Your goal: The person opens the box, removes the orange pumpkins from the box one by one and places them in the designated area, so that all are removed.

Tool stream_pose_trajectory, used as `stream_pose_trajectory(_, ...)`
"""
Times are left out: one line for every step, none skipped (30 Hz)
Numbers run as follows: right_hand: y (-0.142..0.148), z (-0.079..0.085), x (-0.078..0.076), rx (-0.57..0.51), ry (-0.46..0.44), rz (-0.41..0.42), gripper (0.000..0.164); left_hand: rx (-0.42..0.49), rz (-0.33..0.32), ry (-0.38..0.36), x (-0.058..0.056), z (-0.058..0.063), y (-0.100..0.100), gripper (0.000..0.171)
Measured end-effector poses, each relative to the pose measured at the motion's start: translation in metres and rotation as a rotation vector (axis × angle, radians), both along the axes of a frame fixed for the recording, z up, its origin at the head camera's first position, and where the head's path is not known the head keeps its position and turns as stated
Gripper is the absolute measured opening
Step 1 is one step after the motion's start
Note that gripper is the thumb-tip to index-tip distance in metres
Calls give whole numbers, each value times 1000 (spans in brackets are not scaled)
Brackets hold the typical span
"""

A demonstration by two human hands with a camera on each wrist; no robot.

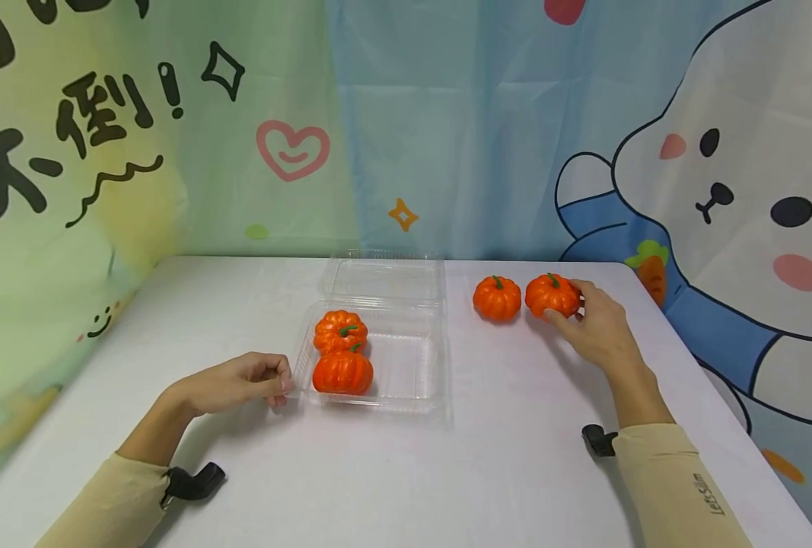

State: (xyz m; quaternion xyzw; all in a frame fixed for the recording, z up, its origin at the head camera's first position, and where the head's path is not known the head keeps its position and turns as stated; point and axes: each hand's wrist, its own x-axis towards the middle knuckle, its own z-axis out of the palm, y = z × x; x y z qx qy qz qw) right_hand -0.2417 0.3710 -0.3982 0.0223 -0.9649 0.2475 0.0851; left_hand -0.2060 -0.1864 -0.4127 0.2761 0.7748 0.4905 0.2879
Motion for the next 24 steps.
stream_pose_trajectory(1,0,-1,2,-6,-2,77,1,2,-2,0,0,0,14)
stream_pose_trajectory(2,-1,-2,5,-12,-4,77,2,1,-2,0,0,0,15)
stream_pose_trajectory(3,-1,-3,9,-15,-4,77,2,1,-4,0,0,-1,15)
stream_pose_trajectory(4,-2,-4,13,-18,-3,76,5,1,-5,0,0,-1,15)
stream_pose_trajectory(4,-3,-5,17,-17,-2,75,5,1,-6,0,0,-1,15)
stream_pose_trajectory(5,-4,-6,20,-16,-1,74,5,2,-8,0,0,-1,15)
stream_pose_trajectory(5,-5,-7,24,-14,1,73,5,5,-12,0,0,-1,15)
stream_pose_trajectory(6,-6,-7,27,-13,4,73,5,4,-14,1,-1,-1,15)
stream_pose_trajectory(7,-6,-8,31,-14,6,72,4,7,-16,1,-1,-1,15)
stream_pose_trajectory(7,-7,-9,34,-19,7,72,6,5,-16,1,-1,-1,15)
stream_pose_trajectory(7,-8,-9,36,-24,8,72,5,7,-18,1,-1,-1,15)
stream_pose_trajectory(8,-9,-10,36,-31,10,72,5,10,-22,1,-1,-1,15)
stream_pose_trajectory(8,-9,-11,37,-40,11,72,4,11,-22,2,-1,-1,14)
stream_pose_trajectory(8,-9,-11,37,-49,12,72,4,12,-23,2,-1,-1,14)
stream_pose_trajectory(9,-9,-12,38,-57,12,72,5,13,-24,2,-1,-1,14)
stream_pose_trajectory(9,-10,-12,38,-67,9,73,6,13,-24,2,-1,-1,14)
stream_pose_trajectory(10,-10,-13,37,-75,8,73,6,16,-26,2,-1,-1,14)
stream_pose_trajectory(10,-10,-13,35,-87,4,73,7,15,-25,2,-1,-1,15)
stream_pose_trajectory(10,-10,-14,36,-98,-1,74,8,14,-24,2,-1,-1,15)
stream_pose_trajectory(10,-10,-14,35,-109,-5,74,10,13,-25,2,-1,0,15)
stream_pose_trajectory(10,-11,-15,36,-119,-10,74,11,12,-26,2,-1,0,15)
stream_pose_trajectory(11,-11,-16,35,-128,-14,74,11,12,-26,3,-1,0,15)
stream_pose_trajectory(11,-11,-16,35,-135,-16,74,12,12,-29,3,0,1,15)
stream_pose_trajectory(11,-12,-17,32,-141,-20,74,12,12,-30,3,0,1,15)
